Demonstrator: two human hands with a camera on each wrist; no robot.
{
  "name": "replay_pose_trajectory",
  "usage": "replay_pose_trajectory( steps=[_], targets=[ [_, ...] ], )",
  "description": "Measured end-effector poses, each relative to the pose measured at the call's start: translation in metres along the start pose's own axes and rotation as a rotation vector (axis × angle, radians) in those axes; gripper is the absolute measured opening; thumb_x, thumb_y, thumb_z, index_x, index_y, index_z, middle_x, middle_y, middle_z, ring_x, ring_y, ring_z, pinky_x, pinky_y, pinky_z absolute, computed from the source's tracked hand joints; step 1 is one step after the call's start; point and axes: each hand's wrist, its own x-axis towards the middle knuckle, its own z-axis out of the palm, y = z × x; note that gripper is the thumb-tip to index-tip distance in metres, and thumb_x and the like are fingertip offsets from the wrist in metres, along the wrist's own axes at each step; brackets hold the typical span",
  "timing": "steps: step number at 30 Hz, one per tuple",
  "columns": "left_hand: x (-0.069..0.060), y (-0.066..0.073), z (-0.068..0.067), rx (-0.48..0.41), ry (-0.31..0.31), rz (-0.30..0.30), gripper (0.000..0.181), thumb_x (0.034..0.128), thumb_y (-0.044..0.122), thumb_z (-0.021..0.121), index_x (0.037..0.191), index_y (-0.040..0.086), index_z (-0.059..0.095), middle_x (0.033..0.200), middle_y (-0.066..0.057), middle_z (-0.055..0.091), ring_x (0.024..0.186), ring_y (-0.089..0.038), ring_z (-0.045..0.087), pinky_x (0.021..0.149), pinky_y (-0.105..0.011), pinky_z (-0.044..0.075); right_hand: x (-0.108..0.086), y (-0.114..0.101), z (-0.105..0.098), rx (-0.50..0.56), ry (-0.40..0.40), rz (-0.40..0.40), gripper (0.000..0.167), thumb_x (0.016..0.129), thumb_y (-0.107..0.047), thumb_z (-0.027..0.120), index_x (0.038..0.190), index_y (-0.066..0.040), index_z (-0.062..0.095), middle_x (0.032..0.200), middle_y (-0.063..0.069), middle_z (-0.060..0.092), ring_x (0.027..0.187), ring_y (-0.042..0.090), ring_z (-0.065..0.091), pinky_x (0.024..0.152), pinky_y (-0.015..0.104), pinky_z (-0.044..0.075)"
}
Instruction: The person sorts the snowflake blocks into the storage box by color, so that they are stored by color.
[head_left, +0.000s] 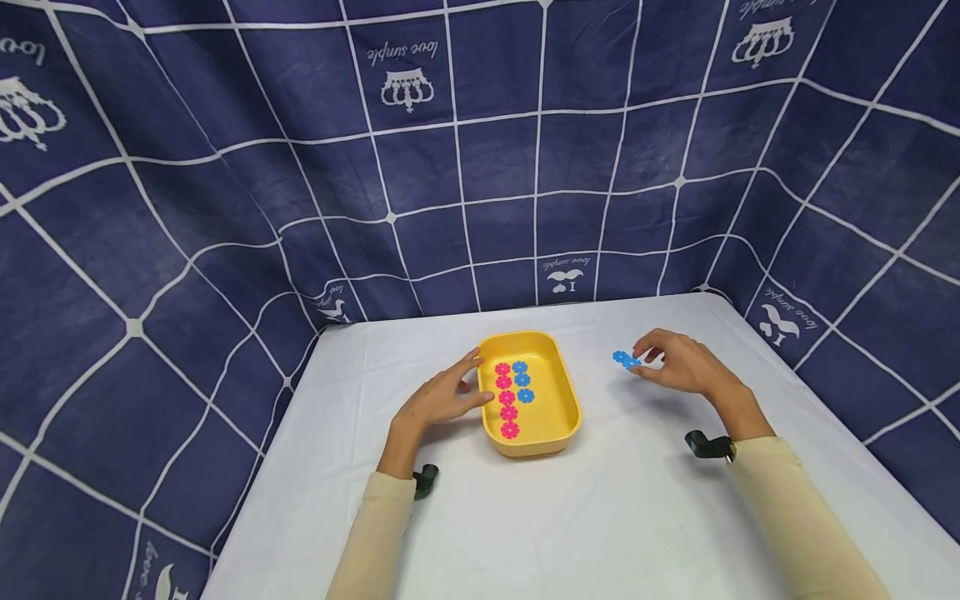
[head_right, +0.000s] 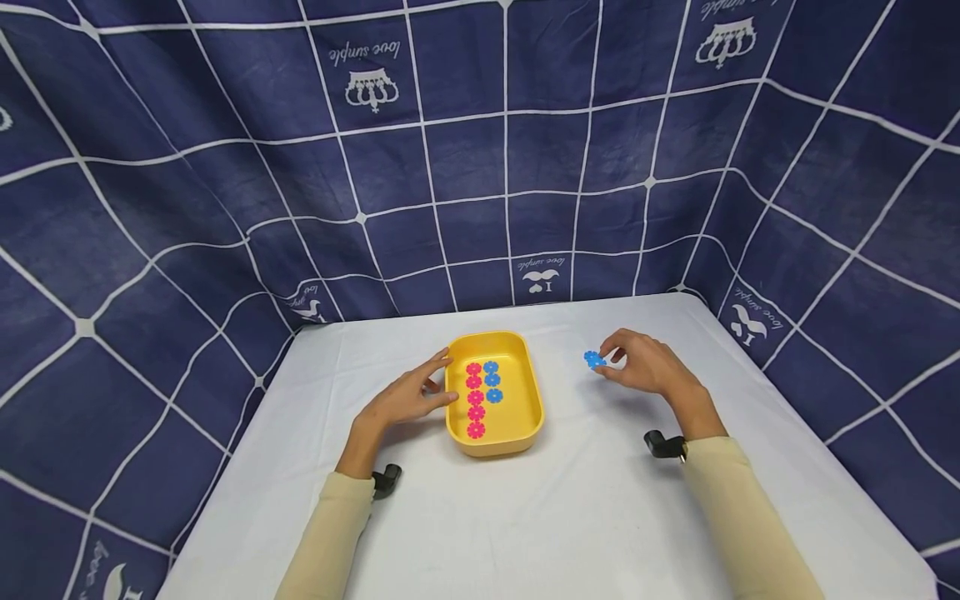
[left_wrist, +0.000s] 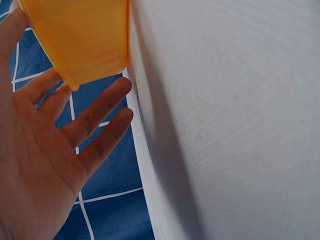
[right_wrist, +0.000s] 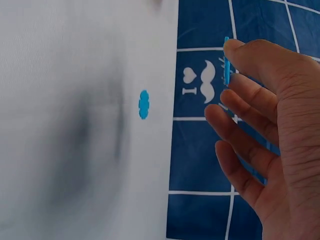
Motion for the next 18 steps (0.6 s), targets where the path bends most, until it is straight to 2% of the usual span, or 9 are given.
replay_pose_trajectory(
  steps=[7,18],
  targets=[
    [0.001,0.000,0.000,0.003,0.001,0.000,0.090,0.0926,0.072,0.069,0.167,0.029,0.043,0.175,0.020,0.030,0.123,-0.017,0.067,0.108,-0.053,0.052,0.009,-0.017,0.006,0.012,-0.019,-0.021,0.033,0.090,-0.028,0.088,0.115,-0.010,0.076,0.116,0.007,0.075,0.102,0.028,0.073,0.080,0.044,0.062],
    [0.000,0.001,0.000,-0.015,-0.001,0.011,0.087,0.0952,0.065,0.070,0.167,0.024,0.043,0.176,0.016,0.029,0.124,-0.020,0.068,0.108,-0.055,0.052,0.027,-0.054,0.013,0.032,-0.034,-0.113,0.037,0.091,-0.035,0.088,0.118,-0.013,0.076,0.116,0.003,0.075,0.103,0.029,0.074,0.083,0.044,0.063]
  ],
)
